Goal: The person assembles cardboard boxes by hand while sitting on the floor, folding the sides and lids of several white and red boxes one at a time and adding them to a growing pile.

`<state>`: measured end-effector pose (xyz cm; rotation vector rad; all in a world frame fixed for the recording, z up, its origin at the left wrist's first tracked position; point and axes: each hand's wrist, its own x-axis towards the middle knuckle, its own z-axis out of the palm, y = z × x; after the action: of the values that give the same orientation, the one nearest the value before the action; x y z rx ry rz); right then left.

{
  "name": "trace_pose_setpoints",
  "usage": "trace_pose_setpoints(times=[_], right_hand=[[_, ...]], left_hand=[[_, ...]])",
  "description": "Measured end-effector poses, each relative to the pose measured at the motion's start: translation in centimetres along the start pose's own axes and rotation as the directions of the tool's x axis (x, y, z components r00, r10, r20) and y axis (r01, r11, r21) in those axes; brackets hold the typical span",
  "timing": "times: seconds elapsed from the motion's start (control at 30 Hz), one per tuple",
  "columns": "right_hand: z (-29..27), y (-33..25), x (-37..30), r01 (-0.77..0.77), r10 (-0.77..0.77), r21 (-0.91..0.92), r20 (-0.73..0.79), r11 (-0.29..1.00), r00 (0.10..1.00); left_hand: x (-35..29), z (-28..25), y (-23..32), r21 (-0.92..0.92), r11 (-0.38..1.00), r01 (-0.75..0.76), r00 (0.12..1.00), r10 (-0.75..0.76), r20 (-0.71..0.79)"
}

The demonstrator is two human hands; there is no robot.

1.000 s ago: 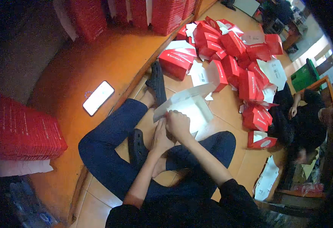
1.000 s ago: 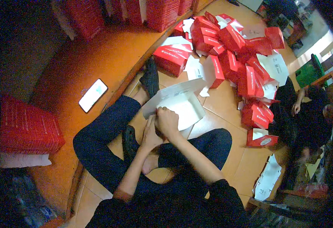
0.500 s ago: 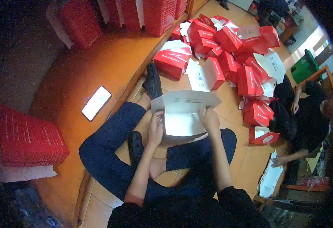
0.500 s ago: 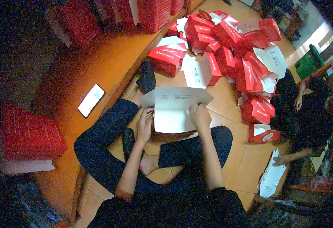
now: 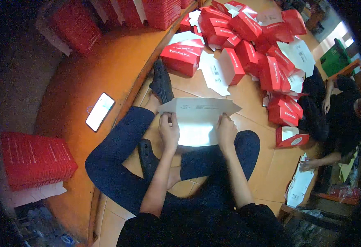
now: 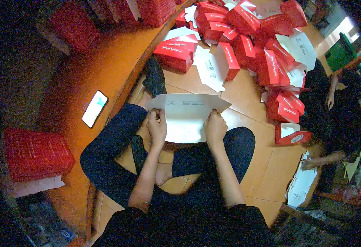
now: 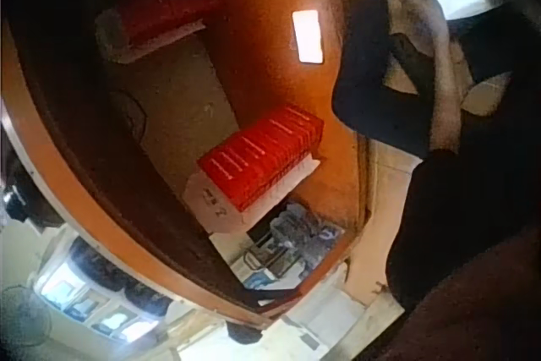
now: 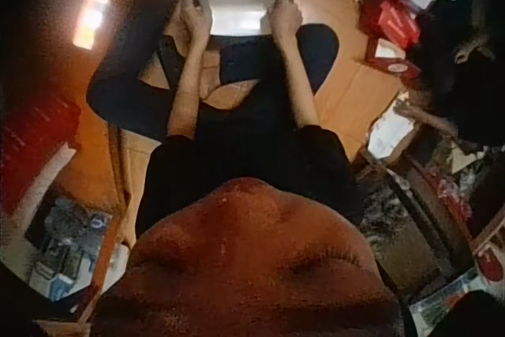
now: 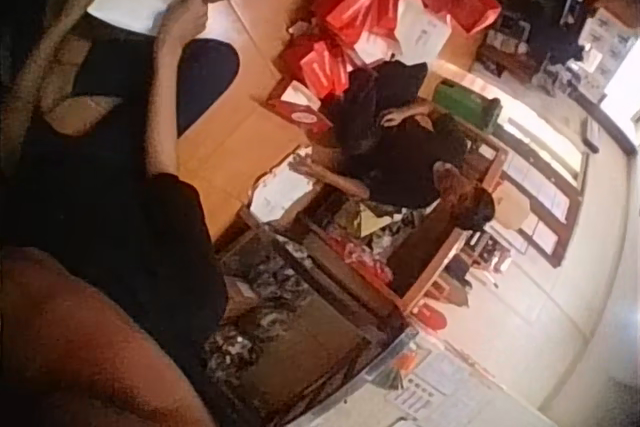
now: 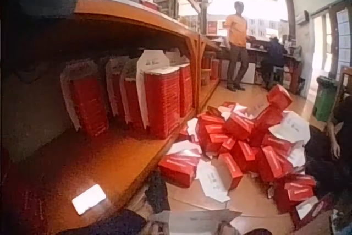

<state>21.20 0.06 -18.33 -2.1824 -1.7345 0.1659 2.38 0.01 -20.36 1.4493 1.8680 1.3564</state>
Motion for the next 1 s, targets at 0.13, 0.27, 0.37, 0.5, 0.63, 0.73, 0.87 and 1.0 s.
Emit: trace_pose_setpoints(times=[0.13, 0.27, 0.37, 0.5, 0.63, 0.73, 0.87, 1.0], right_hand=[[0.6, 0.3, -0.2, 0.029, -0.025, 0.061, -0.053, 0.998, 0.998], [1.2, 0.7, 0.1, -0.008, 0.01, 0.056, -0.033, 0.998, 0.999], [0.9, 0.6, 0.2, 0.002, -0.002, 0.081, -0.002, 0.997, 1.0], [0.8, 0.8, 0.4, -0.022, 0.02, 0.052, 0.038, 0.998, 0.999], [-0.1, 2.7, 0.6, 0.115, -0.125, 0.157, 0.054, 0.981, 0.991], [-5.0, 2.7, 1.6, -0.034, -0.083, 0.212, 0.518, 0.977, 0.852], [-8.2, 9.1, 5.8, -0.09, 0.035, 0.195, 0.269, 0.977, 0.963], [-1.2, 6.4, 15.1, 0.719, -0.756, -0.234, -0.154, 0.654, 0.637]], left_hand=[[-0.1, -0.2, 0.0, -0.08, 0.996, 0.044, 0.999, -0.043, 0.019], [0.0, -0.1, 0.0, -0.046, 0.999, 0.021, 1.0, -0.02, 0.011], [-0.1, -0.1, -0.2, -0.086, 0.995, 0.045, 0.999, -0.044, 0.012], [-0.1, 0.1, 0.4, -0.051, 0.999, 0.006, 1.0, -0.007, -0.011], [-0.1, 0.6, -0.9, -0.092, 0.991, 0.095, 0.995, -0.095, 0.011], [-0.3, 0.2, -3.5, -0.227, 0.965, 0.131, 0.991, -0.133, 0.008], [-0.8, 0.6, -2.3, -0.376, 0.893, 0.248, 0.969, -0.234, 0.084], [-2.0, -1.4, -2.1, -0.3, 0.913, 0.278, 0.959, -0.282, 0.03]])
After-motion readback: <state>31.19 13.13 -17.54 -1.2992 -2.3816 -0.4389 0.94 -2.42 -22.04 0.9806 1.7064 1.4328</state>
